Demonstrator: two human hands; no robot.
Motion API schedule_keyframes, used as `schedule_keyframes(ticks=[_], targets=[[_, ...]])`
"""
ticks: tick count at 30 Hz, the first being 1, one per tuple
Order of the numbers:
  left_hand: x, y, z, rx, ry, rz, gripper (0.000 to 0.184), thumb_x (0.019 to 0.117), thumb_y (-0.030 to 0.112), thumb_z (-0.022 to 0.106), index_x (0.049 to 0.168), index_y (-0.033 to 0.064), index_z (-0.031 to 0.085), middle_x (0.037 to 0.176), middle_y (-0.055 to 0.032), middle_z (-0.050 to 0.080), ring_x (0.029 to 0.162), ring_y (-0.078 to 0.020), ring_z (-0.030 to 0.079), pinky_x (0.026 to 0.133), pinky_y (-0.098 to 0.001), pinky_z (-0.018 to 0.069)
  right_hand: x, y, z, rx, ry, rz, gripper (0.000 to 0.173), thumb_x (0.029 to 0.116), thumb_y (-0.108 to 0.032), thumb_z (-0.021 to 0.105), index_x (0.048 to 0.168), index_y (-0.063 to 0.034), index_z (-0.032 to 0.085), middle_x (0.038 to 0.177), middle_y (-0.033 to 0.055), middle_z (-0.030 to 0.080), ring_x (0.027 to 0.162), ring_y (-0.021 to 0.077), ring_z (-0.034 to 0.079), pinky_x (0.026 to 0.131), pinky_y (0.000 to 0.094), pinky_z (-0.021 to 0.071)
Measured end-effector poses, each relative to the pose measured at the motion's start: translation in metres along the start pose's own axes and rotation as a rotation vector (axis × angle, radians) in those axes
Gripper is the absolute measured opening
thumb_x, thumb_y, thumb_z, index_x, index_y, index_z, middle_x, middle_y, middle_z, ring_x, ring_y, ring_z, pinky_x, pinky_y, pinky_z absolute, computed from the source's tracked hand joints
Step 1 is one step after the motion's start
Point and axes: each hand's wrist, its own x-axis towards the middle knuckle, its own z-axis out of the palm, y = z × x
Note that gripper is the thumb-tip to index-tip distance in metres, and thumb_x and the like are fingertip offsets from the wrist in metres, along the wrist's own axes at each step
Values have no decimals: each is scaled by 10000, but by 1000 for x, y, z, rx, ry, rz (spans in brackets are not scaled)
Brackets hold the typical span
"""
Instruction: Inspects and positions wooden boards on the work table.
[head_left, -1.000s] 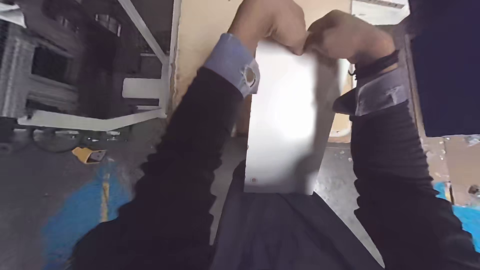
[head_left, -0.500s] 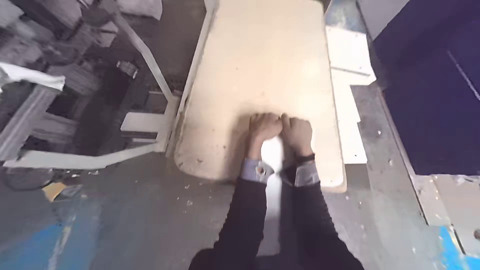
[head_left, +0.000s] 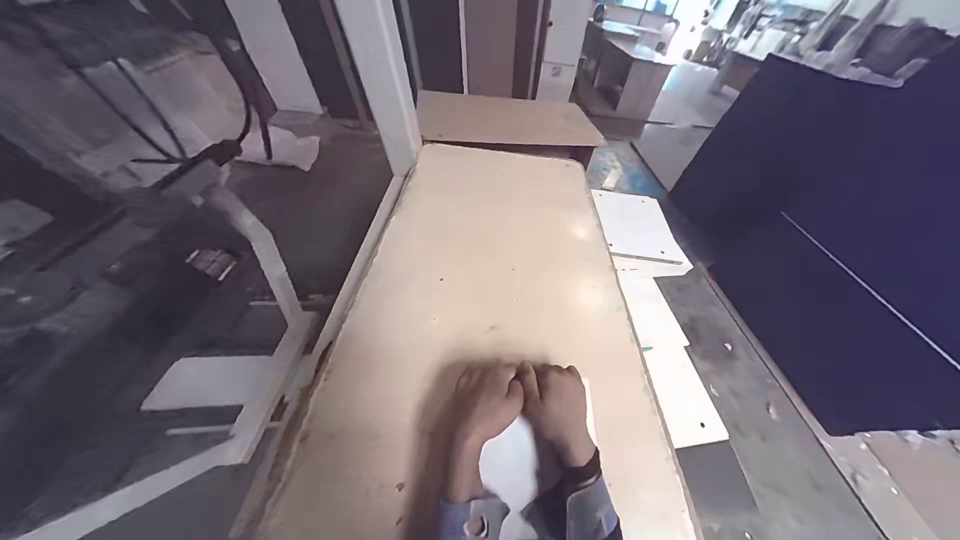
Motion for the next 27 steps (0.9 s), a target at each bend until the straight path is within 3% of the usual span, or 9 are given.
schedule_keyframes(ticks=[2, 7, 11, 15, 19, 24, 27], targets=[[5, 0, -4, -8, -22, -15, 365, 1015, 299, 407, 1001, 125, 727, 964, -93, 720, 1021, -297, 671, 938, -584, 465, 5, 1, 2, 10, 10, 3, 620, 1055, -438, 334, 637, -104, 647, 640, 58, 655, 704, 235, 686, 728, 493, 507], [15, -9, -4, -30, 71, 14, 351, 963, 301, 430, 885, 127, 725, 831, -84, 702, 892, -303, 689, 809, -603, 503, 20, 0, 4, 41, -2, -15, 635, 1057, -455, 328, 627, -109, 641, 629, 55, 650, 696, 234, 685, 711, 496, 503], [16, -17, -10, -2, 128, -4, 351, 955, 295, 438, 875, 130, 738, 816, -86, 712, 877, -319, 699, 794, -620, 497, 31, -6, 10, 45, -5, -59, 643, 1056, -465, 315, 587, -126, 594, 592, 40, 616, 658, 223, 667, 666, 478, 495], [33, -27, -9, 15, 89, -33, 400, 1000, 344, 444, 844, 109, 727, 789, -114, 704, 852, -353, 699, 765, -640, 496, 45, -7, 16, 52, -134, 10, 680, 1060, -491, 291, 609, -105, 622, 622, 65, 647, 702, 250, 685, 717, 508, 498], [37, -21, -15, 28, 59, -32, 305, 976, 307, 534, 890, 110, 751, 800, -116, 722, 836, -363, 710, 750, -654, 506, 47, -5, 19, 37, -78, -1, 652, 1065, -461, 309, 619, -104, 623, 622, 61, 641, 697, 245, 684, 687, 490, 496], [26, -17, -16, 62, 186, 55, 290, 944, 277, 558, 787, 96, 720, 708, -104, 688, 735, -347, 698, 689, -633, 509, 41, -4, 11, 32, 5, -95, 640, 1082, -465, 280, 686, -128, 652, 665, 26, 644, 713, 205, 667, 679, 434, 496], [23, -17, -15, 64, 222, 59, 279, 938, 272, 559, 803, 105, 737, 689, -101, 687, 711, -347, 697, 657, -639, 503, 40, -3, 12, 29, -1, -106, 642, 1084, -469, 281, 710, -122, 671, 681, 30, 652, 723, 207, 664, 699, 433, 492]])
